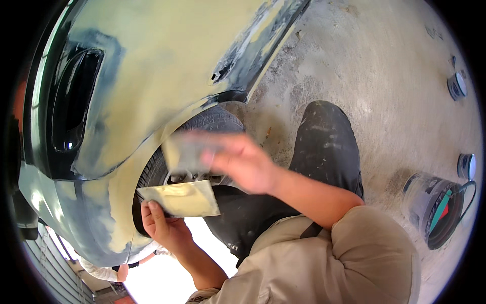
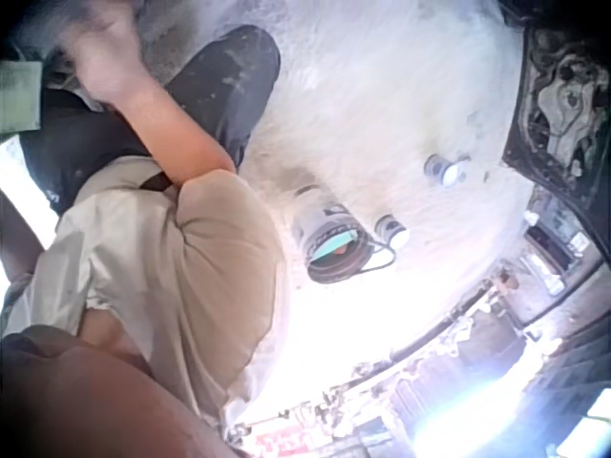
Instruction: The person applies a beige body filler to the side panel of a black car using a metal spreader. They repeatedly scoop filler from a putty knife and spread it across the panel, smoothing the surface to cover the area.
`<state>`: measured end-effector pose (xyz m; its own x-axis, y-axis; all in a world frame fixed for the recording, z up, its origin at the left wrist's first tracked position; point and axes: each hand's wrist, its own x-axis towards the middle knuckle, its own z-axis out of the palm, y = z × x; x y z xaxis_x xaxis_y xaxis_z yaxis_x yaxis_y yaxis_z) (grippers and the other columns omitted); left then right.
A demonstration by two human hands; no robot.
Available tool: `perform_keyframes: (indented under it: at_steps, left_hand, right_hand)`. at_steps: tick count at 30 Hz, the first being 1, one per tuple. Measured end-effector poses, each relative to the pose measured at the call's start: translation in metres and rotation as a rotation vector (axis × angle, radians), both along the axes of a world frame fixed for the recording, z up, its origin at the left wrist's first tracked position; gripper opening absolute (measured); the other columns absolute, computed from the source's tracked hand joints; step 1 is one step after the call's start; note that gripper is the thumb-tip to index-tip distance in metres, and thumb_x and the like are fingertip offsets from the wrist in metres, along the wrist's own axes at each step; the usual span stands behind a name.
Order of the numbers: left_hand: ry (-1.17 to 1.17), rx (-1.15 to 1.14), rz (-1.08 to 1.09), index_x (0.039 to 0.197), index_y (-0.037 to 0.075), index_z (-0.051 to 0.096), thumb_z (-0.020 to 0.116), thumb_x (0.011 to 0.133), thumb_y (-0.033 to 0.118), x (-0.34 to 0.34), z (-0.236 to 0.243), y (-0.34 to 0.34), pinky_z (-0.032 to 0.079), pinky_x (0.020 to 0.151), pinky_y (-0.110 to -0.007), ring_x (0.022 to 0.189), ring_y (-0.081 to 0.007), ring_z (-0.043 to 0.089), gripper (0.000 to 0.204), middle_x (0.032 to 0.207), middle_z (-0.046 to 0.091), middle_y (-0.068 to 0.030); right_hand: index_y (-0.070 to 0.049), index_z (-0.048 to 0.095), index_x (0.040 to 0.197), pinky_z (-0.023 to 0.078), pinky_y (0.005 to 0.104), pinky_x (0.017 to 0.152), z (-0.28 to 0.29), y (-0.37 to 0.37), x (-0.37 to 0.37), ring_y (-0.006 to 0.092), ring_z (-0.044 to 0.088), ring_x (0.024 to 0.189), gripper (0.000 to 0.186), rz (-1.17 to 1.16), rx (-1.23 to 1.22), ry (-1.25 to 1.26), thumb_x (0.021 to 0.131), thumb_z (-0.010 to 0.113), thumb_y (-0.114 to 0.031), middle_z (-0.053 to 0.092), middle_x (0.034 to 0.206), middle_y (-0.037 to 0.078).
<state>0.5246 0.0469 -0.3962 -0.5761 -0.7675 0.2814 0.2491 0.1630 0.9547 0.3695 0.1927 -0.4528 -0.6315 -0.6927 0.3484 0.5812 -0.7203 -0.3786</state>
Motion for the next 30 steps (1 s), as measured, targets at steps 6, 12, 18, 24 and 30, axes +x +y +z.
perform_keyframes:
  at_steps: [6, 12, 18, 24, 30]
  left_hand:
    - [0.088, -0.087, 0.096, 0.103, -0.004, 0.052, 0.052, 0.097, 0.014, 0.002, 0.007, 0.007, 0.049, 0.076, -0.027, 0.083, -0.0137, 0.059, 0.019, 0.093, 0.062, -0.0098]
    - [0.198, -0.032, 0.273, 0.112, -0.005, 0.05, 0.05, 0.098, 0.019, 0.015, 0.014, -0.01, 0.048, 0.083, -0.028, 0.091, -0.0144, 0.058, 0.028, 0.1, 0.06, -0.0106]
    - [0.202, -0.015, 0.221, 0.113, -0.005, 0.051, 0.052, 0.098, 0.018, 0.016, 0.016, -0.008, 0.047, 0.084, -0.027, 0.093, -0.0134, 0.057, 0.028, 0.103, 0.06, -0.0101]
    - [0.208, -0.006, 0.198, 0.112, -0.004, 0.05, 0.052, 0.097, 0.017, 0.023, 0.015, -0.01, 0.048, 0.084, -0.027, 0.091, -0.0131, 0.058, 0.026, 0.102, 0.061, -0.0096]
    - [0.195, -0.011, 0.151, 0.112, -0.004, 0.05, 0.051, 0.098, 0.017, 0.036, 0.015, -0.018, 0.048, 0.084, -0.027, 0.092, -0.013, 0.058, 0.026, 0.102, 0.06, -0.0095]
  right_hand:
    - [-0.006, 0.059, 0.125, 0.039, 0.0379, 0.102, 0.018, 0.006, -0.004, 0.0294, 0.051, 0.122, 0.041, -0.128, 0.245, 0.868, 0.085, 0.057, 0.003, 0.055, 0.131, 0.012]
    - [-0.004, 0.06, 0.121, 0.044, 0.0342, 0.096, -0.04, -0.006, -0.033, 0.0192, 0.056, 0.111, 0.03, -0.341, 0.543, 0.514, 0.093, 0.054, -0.007, 0.062, 0.12, 0.01]
    - [-0.002, 0.058, 0.122, 0.044, 0.0296, 0.092, -0.031, -0.044, -0.088, 0.0167, 0.059, 0.104, 0.032, -1.12, 0.772, 0.124, 0.093, 0.047, -0.006, 0.065, 0.113, 0.013]
    - [-0.008, 0.061, 0.119, 0.044, 0.0327, 0.091, -0.015, -0.078, -0.101, 0.0291, 0.06, 0.103, 0.036, -1.361, 0.828, 0.246, 0.087, 0.046, -0.001, 0.063, 0.112, 0.015]
    - [-0.006, 0.062, 0.114, 0.044, 0.0397, 0.09, -0.006, -0.103, -0.068, 0.034, 0.055, 0.104, 0.043, -1.532, 0.889, 0.429, 0.074, 0.049, 0.005, 0.06, 0.113, 0.015]
